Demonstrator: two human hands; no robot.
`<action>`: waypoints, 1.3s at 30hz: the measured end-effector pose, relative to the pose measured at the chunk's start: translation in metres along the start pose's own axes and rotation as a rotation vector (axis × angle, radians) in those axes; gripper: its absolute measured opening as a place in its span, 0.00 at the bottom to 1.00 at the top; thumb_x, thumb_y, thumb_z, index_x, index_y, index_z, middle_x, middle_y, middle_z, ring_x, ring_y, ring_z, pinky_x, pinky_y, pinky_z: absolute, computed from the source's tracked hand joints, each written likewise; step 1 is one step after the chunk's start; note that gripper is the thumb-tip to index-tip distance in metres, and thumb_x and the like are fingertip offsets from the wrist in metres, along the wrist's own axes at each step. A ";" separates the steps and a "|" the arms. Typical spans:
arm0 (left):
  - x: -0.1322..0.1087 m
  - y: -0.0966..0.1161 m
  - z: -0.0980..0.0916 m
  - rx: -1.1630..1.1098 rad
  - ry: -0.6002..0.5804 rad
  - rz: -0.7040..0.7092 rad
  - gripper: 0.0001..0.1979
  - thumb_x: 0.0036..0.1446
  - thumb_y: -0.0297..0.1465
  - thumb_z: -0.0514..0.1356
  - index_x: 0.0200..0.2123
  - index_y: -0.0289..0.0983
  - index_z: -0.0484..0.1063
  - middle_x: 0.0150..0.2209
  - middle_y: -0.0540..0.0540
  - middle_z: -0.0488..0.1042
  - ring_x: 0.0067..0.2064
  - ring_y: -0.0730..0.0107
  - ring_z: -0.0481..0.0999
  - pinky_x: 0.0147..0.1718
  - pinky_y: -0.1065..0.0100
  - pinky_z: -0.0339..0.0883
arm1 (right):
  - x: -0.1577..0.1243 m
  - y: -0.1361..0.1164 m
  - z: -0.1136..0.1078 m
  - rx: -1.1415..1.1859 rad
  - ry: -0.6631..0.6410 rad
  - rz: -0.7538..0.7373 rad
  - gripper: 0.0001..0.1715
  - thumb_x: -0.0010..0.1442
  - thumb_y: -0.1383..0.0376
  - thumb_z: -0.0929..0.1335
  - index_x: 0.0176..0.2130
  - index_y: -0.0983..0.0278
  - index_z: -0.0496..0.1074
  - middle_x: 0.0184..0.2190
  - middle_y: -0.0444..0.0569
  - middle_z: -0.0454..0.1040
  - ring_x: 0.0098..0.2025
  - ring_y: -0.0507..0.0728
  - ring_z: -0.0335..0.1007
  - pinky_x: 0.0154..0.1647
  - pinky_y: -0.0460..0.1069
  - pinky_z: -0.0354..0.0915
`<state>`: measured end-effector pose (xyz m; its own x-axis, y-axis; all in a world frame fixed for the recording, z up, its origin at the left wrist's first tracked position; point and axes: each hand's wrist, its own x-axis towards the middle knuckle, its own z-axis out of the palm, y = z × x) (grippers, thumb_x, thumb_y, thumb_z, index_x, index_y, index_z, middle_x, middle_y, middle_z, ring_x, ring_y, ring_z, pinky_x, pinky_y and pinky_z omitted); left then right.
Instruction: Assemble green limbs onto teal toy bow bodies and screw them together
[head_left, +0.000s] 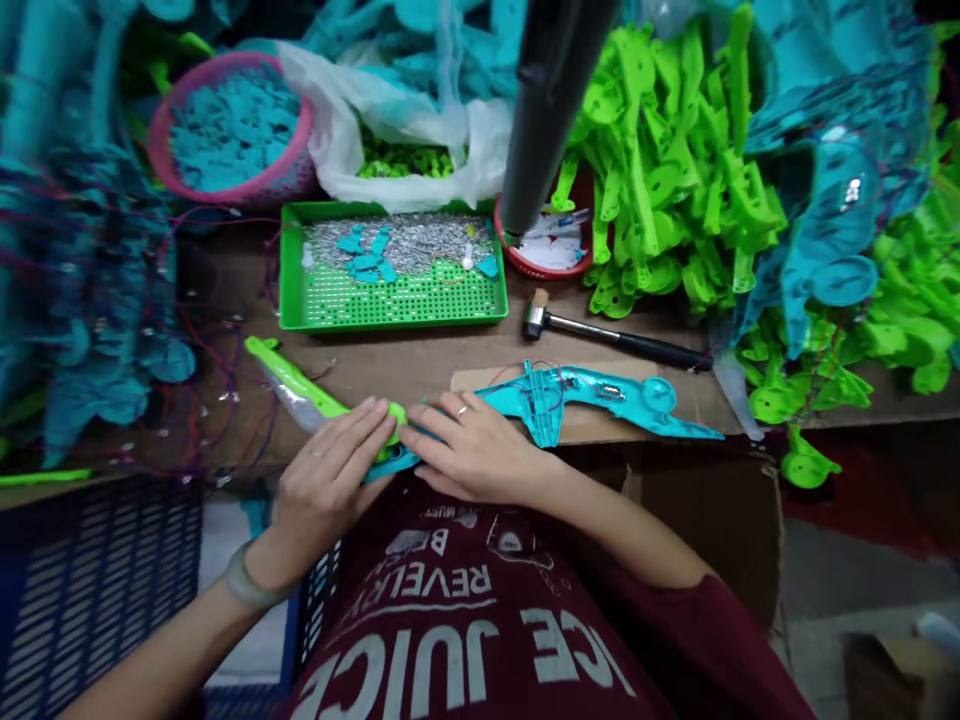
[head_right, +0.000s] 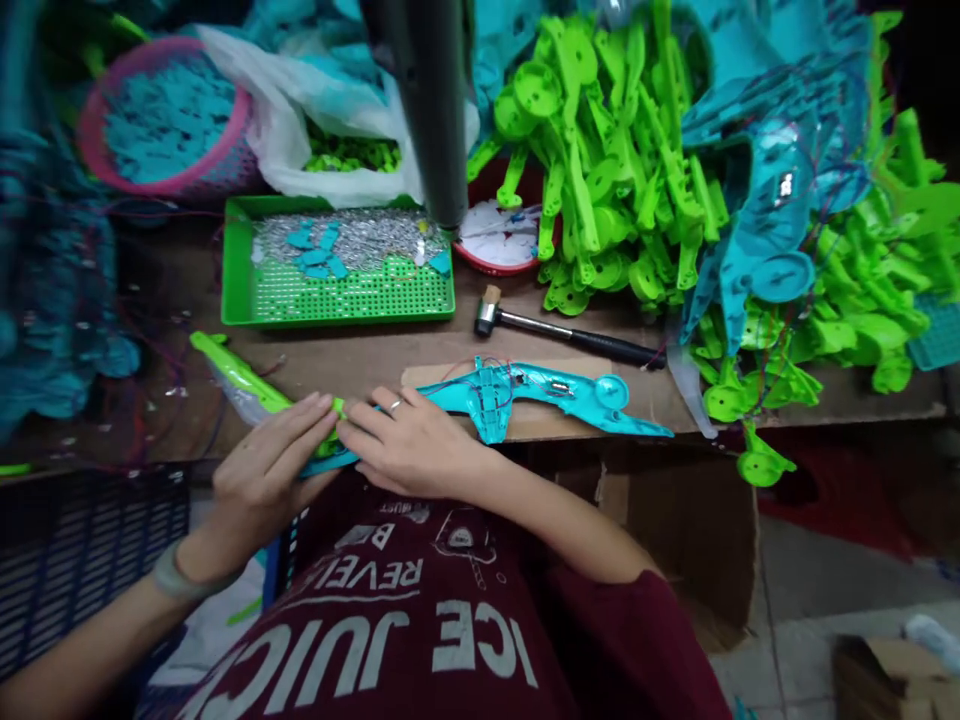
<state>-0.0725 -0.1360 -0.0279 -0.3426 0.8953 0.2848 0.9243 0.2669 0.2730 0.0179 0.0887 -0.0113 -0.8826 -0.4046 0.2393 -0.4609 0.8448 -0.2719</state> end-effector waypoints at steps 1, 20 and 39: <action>0.000 -0.005 -0.003 -0.024 -0.031 0.014 0.34 0.65 0.29 0.61 0.70 0.36 0.52 0.63 0.33 0.68 0.65 0.50 0.68 0.62 0.49 0.65 | 0.002 0.001 0.000 -0.029 0.010 -0.076 0.18 0.70 0.64 0.63 0.55 0.70 0.70 0.54 0.57 0.73 0.51 0.63 0.67 0.47 0.57 0.66; -0.004 -0.042 0.002 -0.344 0.008 0.092 0.33 0.60 0.25 0.60 0.67 0.34 0.56 0.67 0.36 0.63 0.69 0.58 0.60 0.68 0.54 0.55 | 0.012 -0.013 0.039 -0.072 -0.070 -0.152 0.23 0.70 0.71 0.59 0.60 0.69 0.69 0.53 0.64 0.76 0.58 0.68 0.73 0.54 0.63 0.74; 0.021 0.034 0.042 -0.041 0.356 0.008 0.22 0.66 0.22 0.46 0.58 0.26 0.71 0.60 0.33 0.72 0.64 0.50 0.68 0.64 0.49 0.60 | 0.114 0.110 -0.052 0.909 0.701 0.464 0.24 0.59 0.56 0.70 0.52 0.58 0.62 0.25 0.37 0.65 0.23 0.50 0.66 0.30 0.49 0.69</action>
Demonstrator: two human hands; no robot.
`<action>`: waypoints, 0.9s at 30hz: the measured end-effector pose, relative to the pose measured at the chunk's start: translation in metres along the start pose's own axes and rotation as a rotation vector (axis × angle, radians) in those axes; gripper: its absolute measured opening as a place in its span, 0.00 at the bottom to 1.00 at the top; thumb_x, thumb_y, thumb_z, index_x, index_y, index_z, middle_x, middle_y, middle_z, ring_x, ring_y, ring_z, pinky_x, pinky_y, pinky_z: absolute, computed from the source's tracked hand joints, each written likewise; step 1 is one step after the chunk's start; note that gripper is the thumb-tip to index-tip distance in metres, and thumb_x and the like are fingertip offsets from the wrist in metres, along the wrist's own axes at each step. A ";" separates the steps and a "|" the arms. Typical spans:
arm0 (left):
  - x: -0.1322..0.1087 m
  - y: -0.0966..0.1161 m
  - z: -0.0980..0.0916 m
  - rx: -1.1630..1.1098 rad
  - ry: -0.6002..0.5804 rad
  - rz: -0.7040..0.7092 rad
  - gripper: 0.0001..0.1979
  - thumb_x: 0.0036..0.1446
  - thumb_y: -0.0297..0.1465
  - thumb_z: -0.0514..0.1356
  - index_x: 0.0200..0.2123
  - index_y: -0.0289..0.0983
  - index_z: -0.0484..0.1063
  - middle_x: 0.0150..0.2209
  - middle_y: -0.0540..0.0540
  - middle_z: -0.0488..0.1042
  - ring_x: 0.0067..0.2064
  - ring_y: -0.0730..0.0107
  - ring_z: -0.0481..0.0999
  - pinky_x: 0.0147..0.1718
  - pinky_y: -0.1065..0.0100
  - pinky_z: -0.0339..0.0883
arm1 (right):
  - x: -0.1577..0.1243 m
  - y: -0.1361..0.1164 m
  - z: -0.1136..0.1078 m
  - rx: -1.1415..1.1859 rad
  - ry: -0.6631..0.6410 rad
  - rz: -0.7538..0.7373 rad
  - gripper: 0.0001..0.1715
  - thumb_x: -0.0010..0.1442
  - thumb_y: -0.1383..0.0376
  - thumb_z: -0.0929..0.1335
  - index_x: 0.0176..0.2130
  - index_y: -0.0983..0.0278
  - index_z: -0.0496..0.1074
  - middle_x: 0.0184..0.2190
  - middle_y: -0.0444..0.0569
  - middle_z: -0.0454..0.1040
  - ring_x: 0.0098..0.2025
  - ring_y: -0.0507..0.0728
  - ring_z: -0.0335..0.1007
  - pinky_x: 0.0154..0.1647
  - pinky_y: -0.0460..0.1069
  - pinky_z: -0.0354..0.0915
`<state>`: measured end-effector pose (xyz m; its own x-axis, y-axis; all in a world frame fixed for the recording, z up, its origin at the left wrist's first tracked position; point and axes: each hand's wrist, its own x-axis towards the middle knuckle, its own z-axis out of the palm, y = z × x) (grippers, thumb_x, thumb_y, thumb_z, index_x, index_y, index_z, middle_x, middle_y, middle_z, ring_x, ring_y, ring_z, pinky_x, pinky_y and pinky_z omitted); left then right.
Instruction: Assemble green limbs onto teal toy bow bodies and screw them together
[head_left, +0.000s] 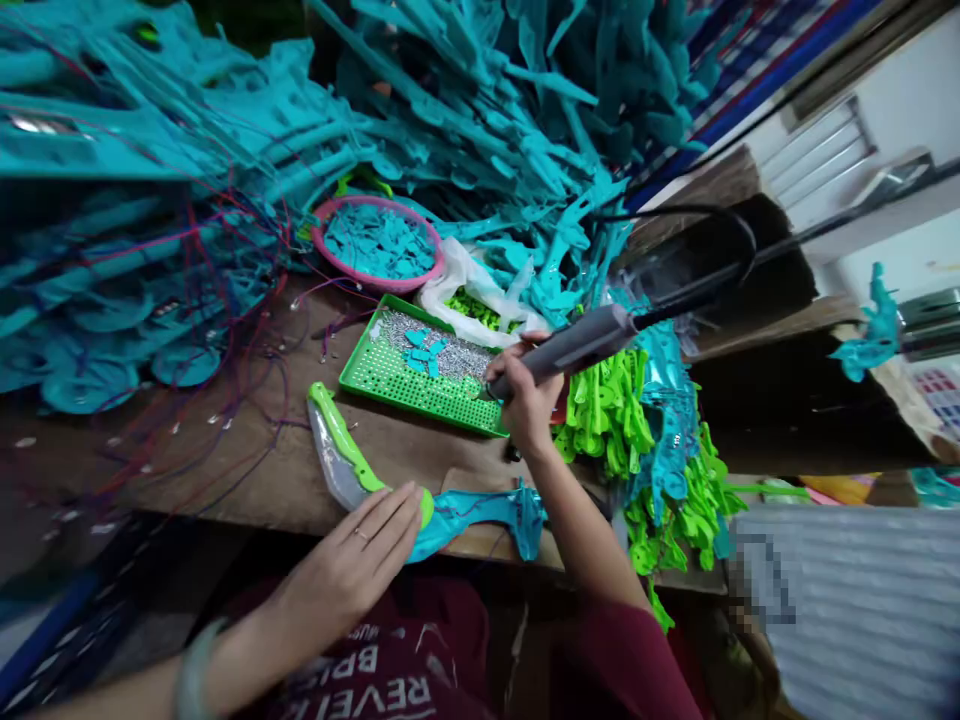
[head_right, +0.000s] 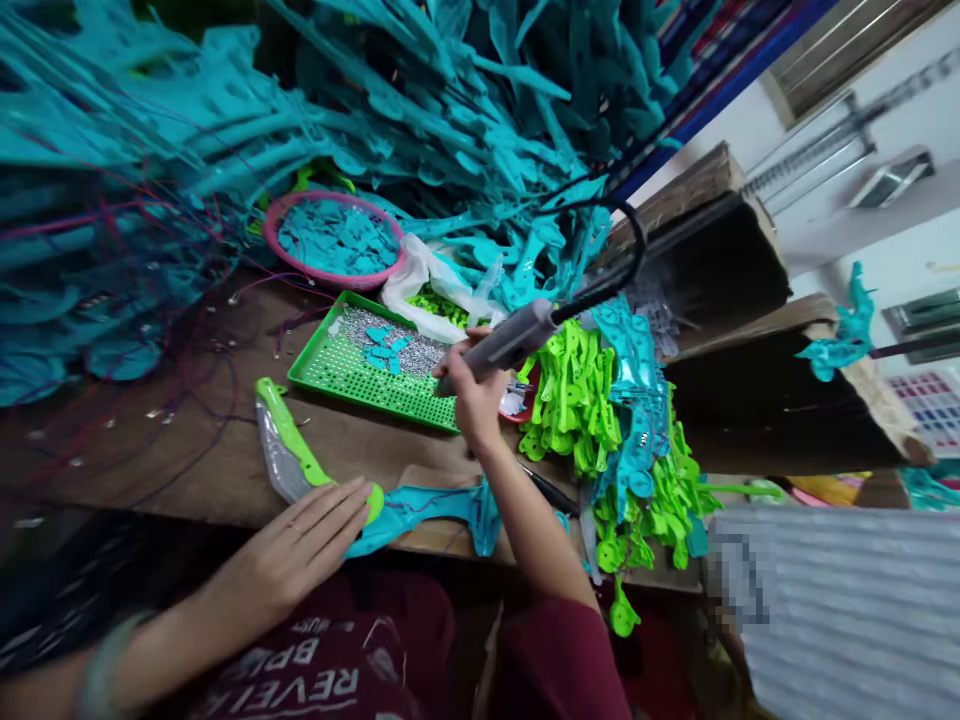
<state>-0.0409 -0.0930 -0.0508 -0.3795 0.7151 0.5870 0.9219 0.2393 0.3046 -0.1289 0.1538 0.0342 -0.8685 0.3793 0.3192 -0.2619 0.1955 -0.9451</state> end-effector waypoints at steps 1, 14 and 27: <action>0.002 0.003 -0.001 0.003 0.012 -0.021 0.21 0.67 0.22 0.47 0.57 0.26 0.71 0.59 0.33 0.73 0.63 0.50 0.69 0.64 0.50 0.60 | -0.002 0.008 0.011 0.025 0.032 -0.028 0.24 0.59 0.56 0.69 0.52 0.58 0.62 0.24 0.36 0.64 0.21 0.50 0.64 0.27 0.48 0.67; -0.002 -0.052 -0.029 -0.259 -0.083 -0.091 0.20 0.66 0.20 0.49 0.58 0.27 0.71 0.63 0.36 0.69 0.66 0.56 0.65 0.69 0.54 0.54 | -0.002 0.042 0.033 0.060 0.183 0.014 0.23 0.56 0.51 0.70 0.47 0.56 0.60 0.20 0.33 0.60 0.16 0.49 0.58 0.19 0.47 0.62; -0.005 -0.030 -0.059 -0.517 0.343 -0.946 0.13 0.63 0.31 0.60 0.51 0.41 0.69 0.57 0.42 0.69 0.58 0.58 0.73 0.54 0.59 0.73 | 0.004 0.024 0.035 -0.086 0.201 -0.113 0.18 0.59 0.53 0.66 0.46 0.58 0.64 0.21 0.36 0.58 0.18 0.50 0.59 0.24 0.49 0.64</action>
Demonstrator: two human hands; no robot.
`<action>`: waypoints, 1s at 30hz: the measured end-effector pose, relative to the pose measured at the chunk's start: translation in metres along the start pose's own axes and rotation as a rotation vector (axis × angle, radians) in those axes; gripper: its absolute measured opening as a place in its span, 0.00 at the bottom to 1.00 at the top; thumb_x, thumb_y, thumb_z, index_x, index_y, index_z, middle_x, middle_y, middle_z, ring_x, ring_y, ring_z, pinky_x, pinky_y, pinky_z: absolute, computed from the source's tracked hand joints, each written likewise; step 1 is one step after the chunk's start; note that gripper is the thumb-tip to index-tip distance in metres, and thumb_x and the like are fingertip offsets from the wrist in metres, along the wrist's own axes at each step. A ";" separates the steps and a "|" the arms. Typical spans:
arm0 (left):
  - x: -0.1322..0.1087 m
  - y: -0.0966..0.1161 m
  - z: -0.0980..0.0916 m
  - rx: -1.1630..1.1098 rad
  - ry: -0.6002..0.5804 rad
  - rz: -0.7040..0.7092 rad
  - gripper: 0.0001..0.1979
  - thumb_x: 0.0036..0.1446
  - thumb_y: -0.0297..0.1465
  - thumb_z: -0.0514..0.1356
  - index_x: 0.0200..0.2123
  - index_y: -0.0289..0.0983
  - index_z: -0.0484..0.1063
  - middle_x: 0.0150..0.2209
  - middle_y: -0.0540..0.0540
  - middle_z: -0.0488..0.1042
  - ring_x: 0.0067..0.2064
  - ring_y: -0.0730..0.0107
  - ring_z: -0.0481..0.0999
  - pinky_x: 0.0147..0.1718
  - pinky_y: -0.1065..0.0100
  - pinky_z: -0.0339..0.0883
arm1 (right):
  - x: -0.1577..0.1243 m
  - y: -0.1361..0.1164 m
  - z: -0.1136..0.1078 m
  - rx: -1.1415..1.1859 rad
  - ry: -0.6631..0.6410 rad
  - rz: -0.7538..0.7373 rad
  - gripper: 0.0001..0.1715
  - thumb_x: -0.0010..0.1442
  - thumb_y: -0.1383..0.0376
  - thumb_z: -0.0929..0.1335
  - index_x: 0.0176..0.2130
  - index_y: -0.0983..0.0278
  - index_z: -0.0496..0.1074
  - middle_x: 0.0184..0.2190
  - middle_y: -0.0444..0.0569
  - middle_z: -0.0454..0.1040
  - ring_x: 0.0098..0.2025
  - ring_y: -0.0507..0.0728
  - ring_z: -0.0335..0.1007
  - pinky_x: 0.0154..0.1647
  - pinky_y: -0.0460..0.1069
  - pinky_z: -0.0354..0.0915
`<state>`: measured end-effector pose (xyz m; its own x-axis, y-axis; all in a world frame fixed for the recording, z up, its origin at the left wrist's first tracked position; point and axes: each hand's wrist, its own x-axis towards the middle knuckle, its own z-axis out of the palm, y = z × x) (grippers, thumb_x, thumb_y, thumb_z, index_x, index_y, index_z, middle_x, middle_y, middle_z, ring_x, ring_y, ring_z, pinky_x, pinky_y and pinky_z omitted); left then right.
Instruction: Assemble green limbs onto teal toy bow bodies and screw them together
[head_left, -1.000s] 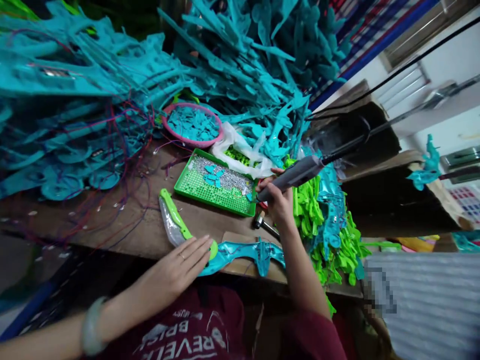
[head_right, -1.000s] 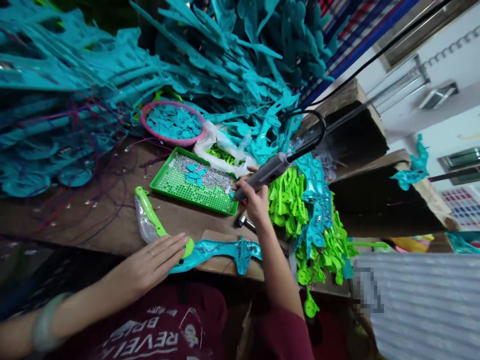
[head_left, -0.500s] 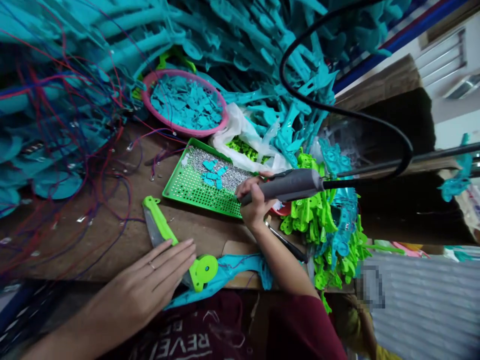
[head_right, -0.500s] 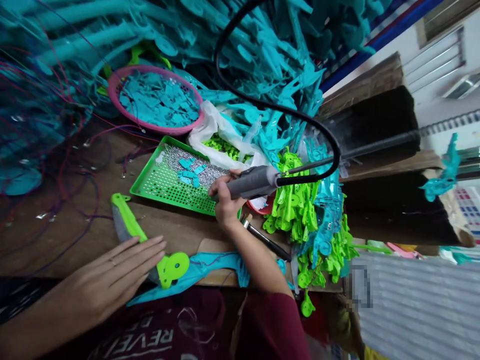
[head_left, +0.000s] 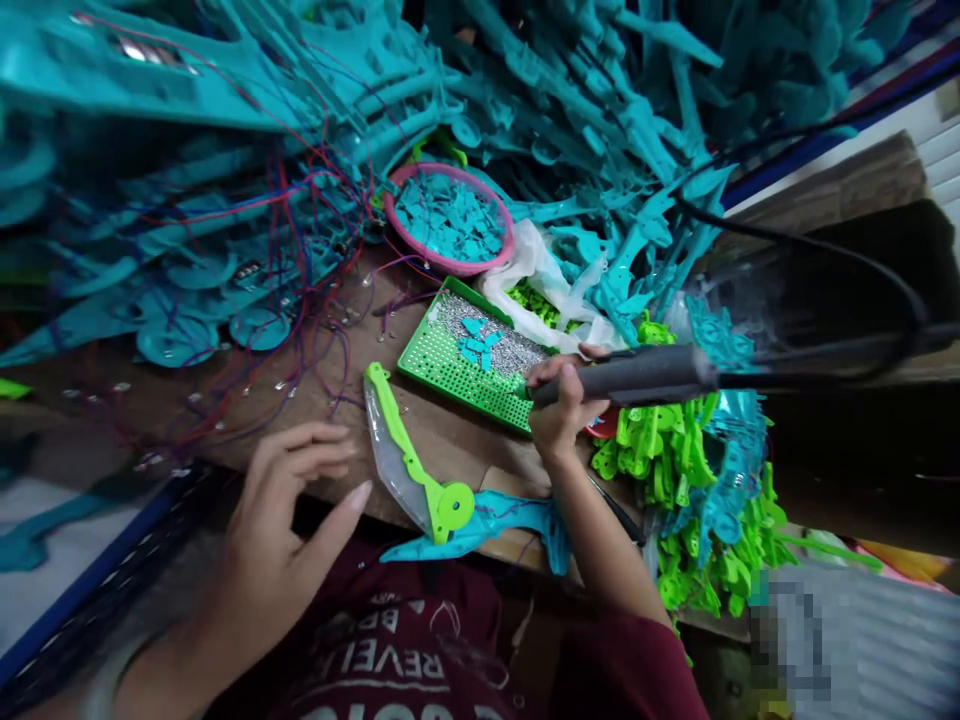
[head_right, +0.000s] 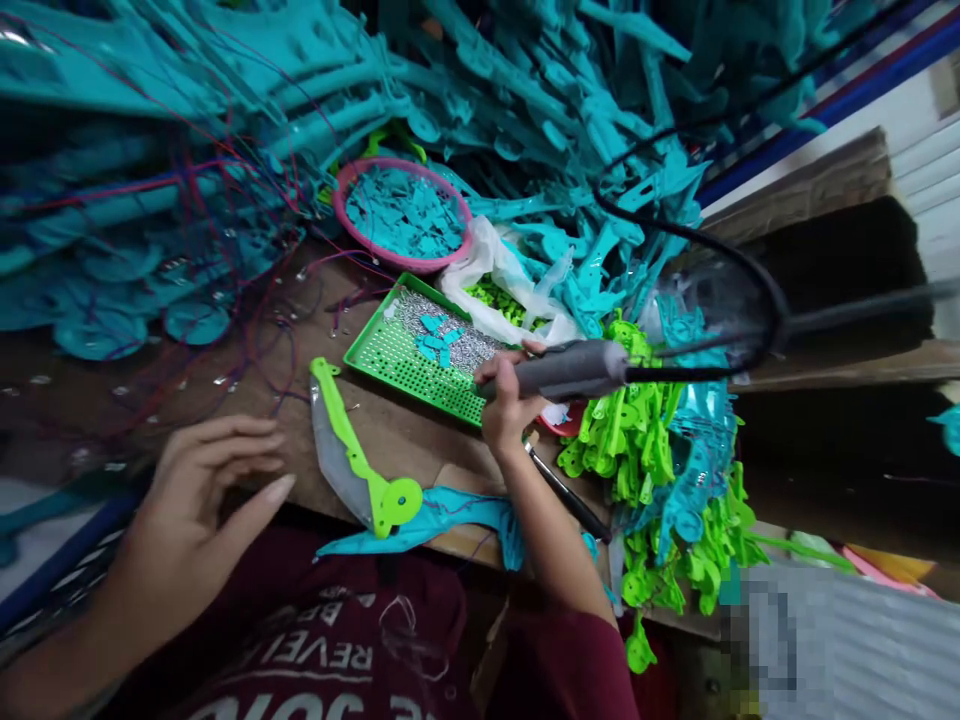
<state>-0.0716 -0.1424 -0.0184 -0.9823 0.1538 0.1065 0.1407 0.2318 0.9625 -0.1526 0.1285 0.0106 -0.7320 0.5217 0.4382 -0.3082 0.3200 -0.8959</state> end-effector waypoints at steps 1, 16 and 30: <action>-0.008 0.002 0.000 -0.133 0.014 -0.187 0.13 0.63 0.34 0.60 0.51 0.43 0.68 0.57 0.43 0.69 0.58 0.59 0.72 0.52 0.60 0.74 | 0.002 -0.006 -0.003 -0.015 0.028 -0.045 0.17 0.60 0.53 0.65 0.46 0.58 0.64 0.22 0.36 0.57 0.19 0.50 0.59 0.25 0.49 0.64; -0.024 0.031 0.015 -0.883 -0.124 -0.891 0.31 0.50 0.42 0.69 0.56 0.42 0.69 0.62 0.43 0.70 0.67 0.56 0.64 0.68 0.57 0.54 | -0.109 -0.062 -0.018 -0.695 -0.839 -0.089 0.22 0.67 0.60 0.65 0.58 0.64 0.65 0.48 0.58 0.73 0.50 0.64 0.71 0.51 0.61 0.70; 0.000 0.007 0.046 -0.317 -0.236 -0.426 0.19 0.61 0.47 0.57 0.35 0.36 0.74 0.33 0.46 0.78 0.37 0.62 0.75 0.36 0.66 0.66 | -0.128 -0.064 -0.012 -0.399 -0.807 -0.014 0.22 0.67 0.67 0.61 0.59 0.60 0.67 0.48 0.54 0.71 0.50 0.60 0.69 0.51 0.57 0.68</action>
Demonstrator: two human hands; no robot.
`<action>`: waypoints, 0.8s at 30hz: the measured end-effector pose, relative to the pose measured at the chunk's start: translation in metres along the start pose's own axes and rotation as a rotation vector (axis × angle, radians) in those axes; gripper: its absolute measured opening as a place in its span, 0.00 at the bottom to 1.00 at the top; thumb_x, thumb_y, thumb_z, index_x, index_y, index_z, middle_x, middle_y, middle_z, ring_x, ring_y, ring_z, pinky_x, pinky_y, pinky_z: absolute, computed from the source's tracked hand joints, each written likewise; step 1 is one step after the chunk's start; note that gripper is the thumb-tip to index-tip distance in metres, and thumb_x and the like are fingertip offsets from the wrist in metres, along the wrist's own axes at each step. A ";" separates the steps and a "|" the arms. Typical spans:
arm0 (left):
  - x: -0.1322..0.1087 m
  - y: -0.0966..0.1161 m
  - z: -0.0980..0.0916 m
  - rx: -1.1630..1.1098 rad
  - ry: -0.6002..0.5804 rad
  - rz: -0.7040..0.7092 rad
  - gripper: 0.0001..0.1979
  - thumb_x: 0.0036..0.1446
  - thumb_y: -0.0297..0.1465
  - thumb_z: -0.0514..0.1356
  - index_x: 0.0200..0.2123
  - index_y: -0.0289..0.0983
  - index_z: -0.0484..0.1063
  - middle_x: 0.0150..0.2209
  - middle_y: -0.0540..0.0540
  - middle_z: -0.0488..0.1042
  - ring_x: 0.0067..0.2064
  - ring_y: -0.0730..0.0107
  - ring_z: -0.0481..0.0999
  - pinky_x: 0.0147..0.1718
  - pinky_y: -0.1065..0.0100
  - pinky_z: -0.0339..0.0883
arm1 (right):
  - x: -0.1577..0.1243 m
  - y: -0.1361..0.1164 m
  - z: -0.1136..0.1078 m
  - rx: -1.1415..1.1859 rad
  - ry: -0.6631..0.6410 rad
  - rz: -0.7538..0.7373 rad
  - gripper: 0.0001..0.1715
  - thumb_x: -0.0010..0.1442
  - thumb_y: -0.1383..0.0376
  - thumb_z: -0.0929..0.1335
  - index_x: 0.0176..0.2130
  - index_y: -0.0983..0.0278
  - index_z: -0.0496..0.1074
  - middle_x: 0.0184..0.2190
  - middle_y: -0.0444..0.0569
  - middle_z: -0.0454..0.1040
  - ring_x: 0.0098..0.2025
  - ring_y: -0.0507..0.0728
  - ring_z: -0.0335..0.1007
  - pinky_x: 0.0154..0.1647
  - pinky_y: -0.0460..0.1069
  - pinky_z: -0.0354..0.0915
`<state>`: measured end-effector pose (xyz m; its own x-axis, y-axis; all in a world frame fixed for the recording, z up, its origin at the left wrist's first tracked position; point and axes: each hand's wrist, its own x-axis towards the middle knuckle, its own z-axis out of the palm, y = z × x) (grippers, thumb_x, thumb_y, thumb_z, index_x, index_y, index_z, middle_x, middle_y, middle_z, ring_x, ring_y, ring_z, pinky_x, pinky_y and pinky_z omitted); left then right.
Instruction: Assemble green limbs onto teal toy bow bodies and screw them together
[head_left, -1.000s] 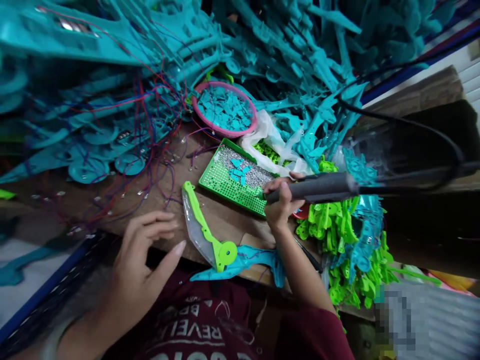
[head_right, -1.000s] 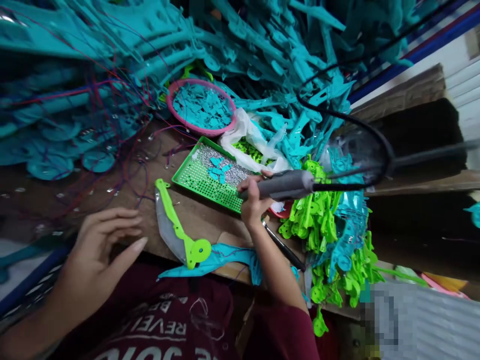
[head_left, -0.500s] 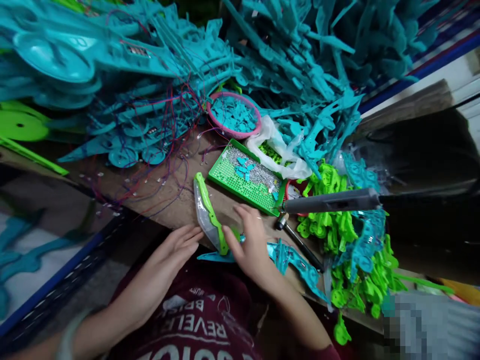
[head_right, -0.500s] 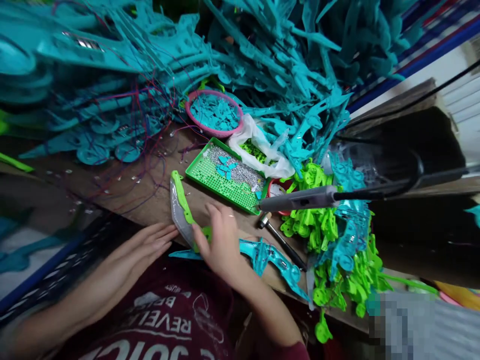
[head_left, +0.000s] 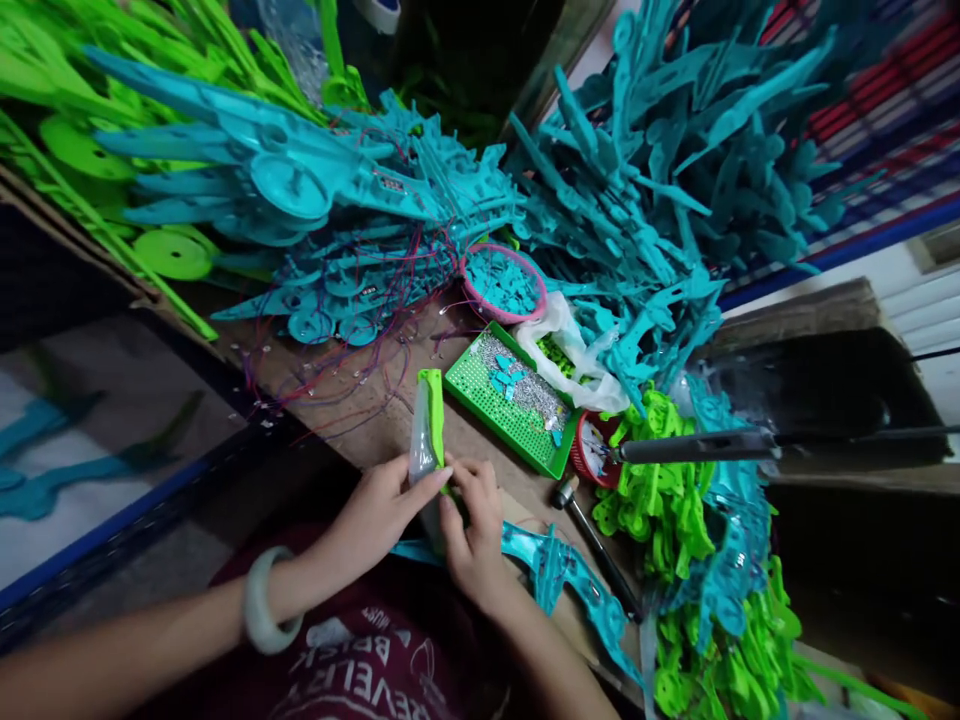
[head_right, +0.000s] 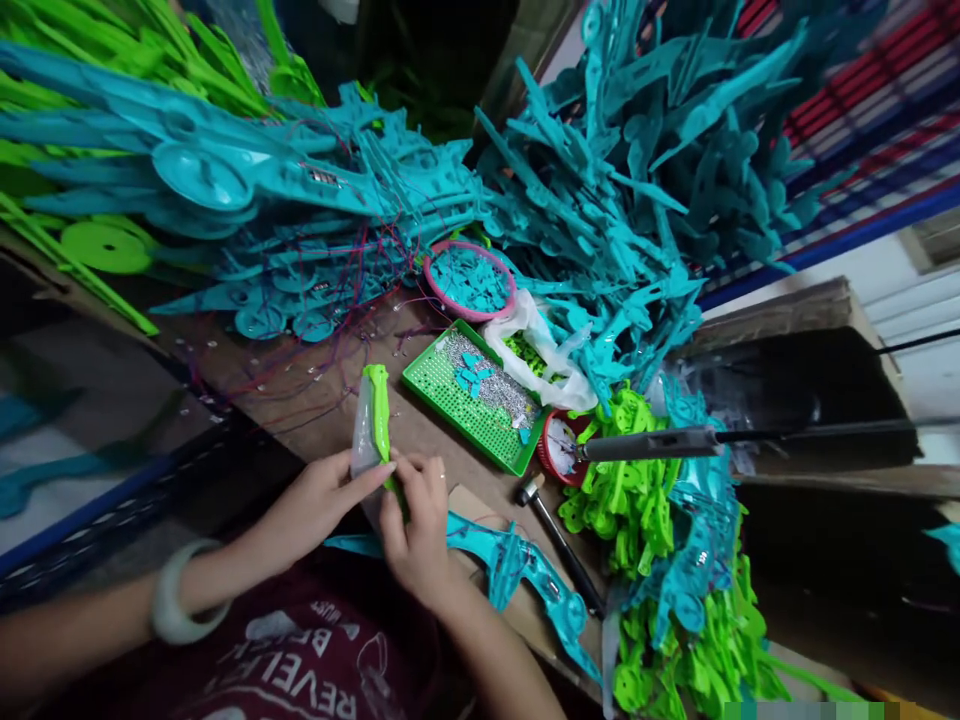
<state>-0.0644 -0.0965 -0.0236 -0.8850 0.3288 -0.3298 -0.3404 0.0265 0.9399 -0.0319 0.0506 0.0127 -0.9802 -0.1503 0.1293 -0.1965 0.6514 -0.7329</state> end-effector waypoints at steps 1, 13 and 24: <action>0.001 0.000 -0.001 0.052 0.013 0.019 0.19 0.62 0.47 0.56 0.33 0.36 0.73 0.31 0.47 0.77 0.34 0.64 0.74 0.33 0.67 0.64 | 0.000 0.001 -0.001 0.004 -0.019 0.013 0.22 0.67 0.67 0.61 0.59 0.60 0.68 0.47 0.54 0.71 0.50 0.60 0.68 0.51 0.58 0.67; -0.001 0.001 -0.006 0.154 0.027 0.162 0.17 0.65 0.43 0.54 0.32 0.36 0.71 0.22 0.52 0.69 0.24 0.71 0.66 0.25 0.70 0.56 | 0.104 -0.013 0.001 0.617 -0.259 0.404 0.20 0.57 0.50 0.72 0.39 0.63 0.74 0.34 0.45 0.75 0.34 0.52 0.68 0.32 0.45 0.62; 0.002 -0.007 -0.007 -0.026 -0.089 0.077 0.16 0.56 0.40 0.63 0.44 0.36 0.74 0.37 0.43 0.81 0.36 0.60 0.80 0.34 0.65 0.72 | 0.114 -0.013 0.025 0.679 -0.028 0.458 0.24 0.53 0.47 0.74 0.28 0.63 0.68 0.21 0.39 0.61 0.23 0.48 0.52 0.23 0.45 0.50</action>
<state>-0.0655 -0.1027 -0.0316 -0.8774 0.4116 -0.2465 -0.2817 -0.0259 0.9592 -0.1408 0.0062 0.0202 -0.9567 -0.0035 -0.2912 0.2904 0.0616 -0.9549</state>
